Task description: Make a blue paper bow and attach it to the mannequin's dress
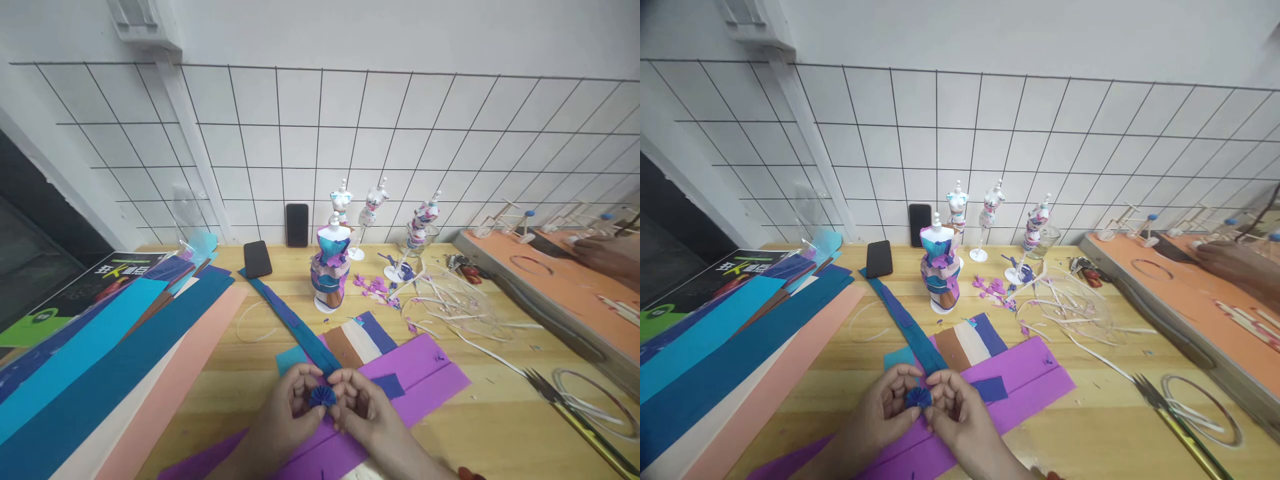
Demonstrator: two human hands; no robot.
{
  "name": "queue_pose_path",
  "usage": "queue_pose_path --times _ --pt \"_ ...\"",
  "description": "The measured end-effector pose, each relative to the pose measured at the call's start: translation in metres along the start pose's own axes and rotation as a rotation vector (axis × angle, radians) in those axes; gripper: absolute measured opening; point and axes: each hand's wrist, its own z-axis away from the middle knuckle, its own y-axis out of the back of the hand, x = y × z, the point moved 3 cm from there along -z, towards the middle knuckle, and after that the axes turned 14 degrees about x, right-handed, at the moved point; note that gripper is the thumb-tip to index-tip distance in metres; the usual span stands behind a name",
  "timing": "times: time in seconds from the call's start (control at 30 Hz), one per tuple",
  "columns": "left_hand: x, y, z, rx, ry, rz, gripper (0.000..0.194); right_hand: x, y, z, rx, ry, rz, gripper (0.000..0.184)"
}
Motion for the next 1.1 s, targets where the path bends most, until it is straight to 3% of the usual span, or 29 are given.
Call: queue_pose_path --times 0.1,0.23,0.3,0.37,0.53,0.67,0.73,0.8,0.93,1.0,1.1 --pt "0.003 0.007 0.0 0.166 -0.291 -0.254 0.037 -0.004 -0.001 0.0 -0.001 0.001 -0.028 0.03" --pt "0.021 0.009 0.011 0.318 -0.974 -0.621 0.037 -0.004 -0.001 -0.001 -0.007 -0.032 -0.05 0.036" --pt "0.029 0.006 0.017 0.353 -1.221 -0.723 0.031 -0.002 -0.002 -0.001 -0.017 -0.069 -0.059 0.04" --pt "0.034 0.003 0.021 0.342 -1.326 -0.783 0.024 0.0 -0.002 -0.001 -0.036 -0.096 -0.071 0.042" --pt "0.037 -0.003 0.027 0.267 -1.421 -0.852 0.023 -0.001 -0.006 0.002 -0.079 -0.096 -0.113 0.036" --pt "0.035 -0.002 0.026 0.29 -1.374 -0.772 0.029 -0.004 -0.006 0.003 -0.081 -0.073 -0.136 0.035" --pt "0.031 0.002 0.021 0.366 -1.222 -0.698 0.038 -0.005 -0.005 0.003 -0.068 -0.057 -0.138 0.035" --pt "0.024 0.008 0.014 0.406 -0.981 -0.633 0.047 -0.006 -0.004 0.003 -0.03 -0.034 -0.12 0.034" --pt "0.011 0.014 0.008 0.318 -0.549 -0.447 0.047 -0.006 -0.002 0.005 0.045 0.008 -0.056 0.032" --pt "0.008 0.012 0.009 0.265 -0.434 -0.343 0.045 -0.006 -0.002 0.006 0.057 0.02 -0.024 0.032" --pt "0.005 0.008 0.01 0.247 -0.381 -0.238 0.046 -0.006 -0.003 0.007 0.05 0.027 -0.008 0.032"
